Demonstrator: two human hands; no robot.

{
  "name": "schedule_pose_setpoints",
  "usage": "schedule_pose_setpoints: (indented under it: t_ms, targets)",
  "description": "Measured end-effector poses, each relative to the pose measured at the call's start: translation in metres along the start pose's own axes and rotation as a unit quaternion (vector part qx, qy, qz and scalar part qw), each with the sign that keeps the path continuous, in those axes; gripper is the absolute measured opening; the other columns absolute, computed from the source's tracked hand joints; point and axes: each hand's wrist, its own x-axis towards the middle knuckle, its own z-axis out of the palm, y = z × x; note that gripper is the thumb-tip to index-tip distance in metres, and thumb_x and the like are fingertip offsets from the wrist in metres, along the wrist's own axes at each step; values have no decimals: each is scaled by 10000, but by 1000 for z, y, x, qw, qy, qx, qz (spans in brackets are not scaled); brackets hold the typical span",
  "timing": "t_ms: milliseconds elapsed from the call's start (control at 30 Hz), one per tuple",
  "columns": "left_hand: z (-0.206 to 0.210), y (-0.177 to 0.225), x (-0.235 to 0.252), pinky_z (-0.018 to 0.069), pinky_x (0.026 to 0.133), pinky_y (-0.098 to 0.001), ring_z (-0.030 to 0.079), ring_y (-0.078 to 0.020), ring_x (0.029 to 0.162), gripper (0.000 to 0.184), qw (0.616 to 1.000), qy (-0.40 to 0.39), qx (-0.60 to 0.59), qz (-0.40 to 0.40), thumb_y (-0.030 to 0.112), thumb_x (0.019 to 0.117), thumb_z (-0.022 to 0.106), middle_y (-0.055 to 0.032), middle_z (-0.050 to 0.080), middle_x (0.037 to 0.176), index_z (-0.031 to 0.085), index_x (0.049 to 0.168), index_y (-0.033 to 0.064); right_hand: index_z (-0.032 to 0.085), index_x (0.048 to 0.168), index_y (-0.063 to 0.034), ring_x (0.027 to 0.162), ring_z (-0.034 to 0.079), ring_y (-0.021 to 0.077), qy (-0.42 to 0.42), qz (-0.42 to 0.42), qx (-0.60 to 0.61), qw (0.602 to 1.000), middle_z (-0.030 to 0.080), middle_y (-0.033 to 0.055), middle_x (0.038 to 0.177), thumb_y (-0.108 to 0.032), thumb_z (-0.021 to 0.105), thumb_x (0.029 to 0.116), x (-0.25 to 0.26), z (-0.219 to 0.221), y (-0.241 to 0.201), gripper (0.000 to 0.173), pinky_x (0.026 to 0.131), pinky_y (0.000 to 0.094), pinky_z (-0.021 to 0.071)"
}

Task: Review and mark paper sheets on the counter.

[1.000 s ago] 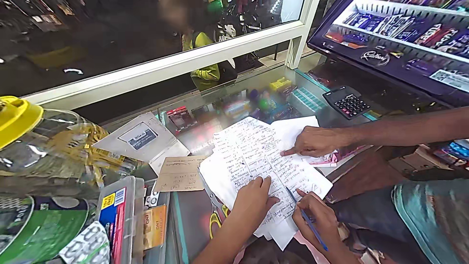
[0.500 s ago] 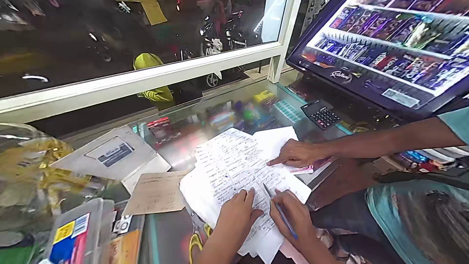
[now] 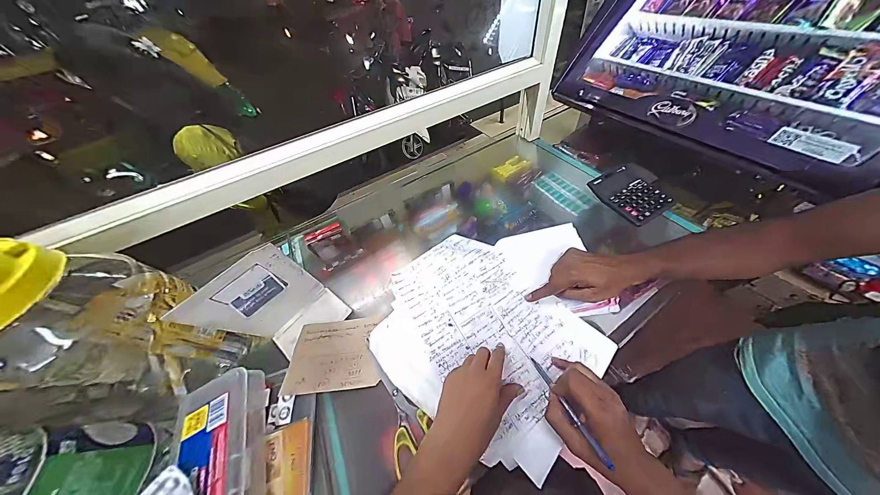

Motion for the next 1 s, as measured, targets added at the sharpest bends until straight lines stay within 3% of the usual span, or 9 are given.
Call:
schedule_pose_setpoints:
  t_ms: [500, 633, 700, 767, 833, 1000]
  targets:
    - [3, -1, 1, 587, 793, -482, 706, -370, 992, 554, 1000, 22, 3, 11, 396, 996, 628, -212, 686, 1129, 597, 1387, 5, 549, 745, -96, 665, 624, 97, 3, -10, -16, 1000, 549, 12, 636, -176, 598, 857, 0, 0, 0, 146, 984, 264, 535]
    - [2, -1, 1, 579, 823, -511, 699, -394, 1018, 555, 1000, 11, 1, 3, 380, 996, 638, -227, 680, 1163, 587, 1396, 0, 667, 856, -65, 795, 664, 131, 22, 13, -5, 1000, 677, 51, 771, -171, 622, 888, 15, 5, -1, 120, 854, 236, 550]
    - [8, 0, 2, 586, 803, -513, 709, -395, 991, 549, 999, 32, -1, 16, 377, 981, 656, -225, 690, 1139, 607, 1371, -6, 699, 901, -49, 834, 696, 150, -2, 22, -20, 1000, 709, 56, 816, -173, 627, 916, 22, 2, 1, 144, 916, 282, 565]
    - [7, -1, 2, 583, 814, -530, 706, -404, 1005, 543, 999, 31, -10, 15, 362, 978, 664, -234, 688, 1147, 608, 1366, -13, 697, 853, -48, 781, 687, 162, 7, 23, -25, 999, 699, 68, 774, -176, 630, 882, 25, 3, 0, 148, 854, 281, 568]
    - [-1, -4, -2, 576, 839, -533, 696, -404, 1032, 548, 1000, 14, -12, -3, 360, 988, 653, -238, 679, 1170, 594, 1386, -11, 632, 812, -71, 746, 645, 133, 27, 27, -1, 999, 670, 66, 738, -187, 618, 861, 21, 9, -4, 127, 777, 220, 526]
    - [1, 0, 2, 577, 835, -504, 695, -382, 1033, 559, 1000, -2, -17, 1, 394, 997, 632, -218, 678, 1176, 585, 1399, 8, 565, 744, -87, 679, 621, 108, 17, 33, 0, 999, 573, 30, 652, -173, 609, 833, 7, 2, 1, 131, 845, 224, 556]
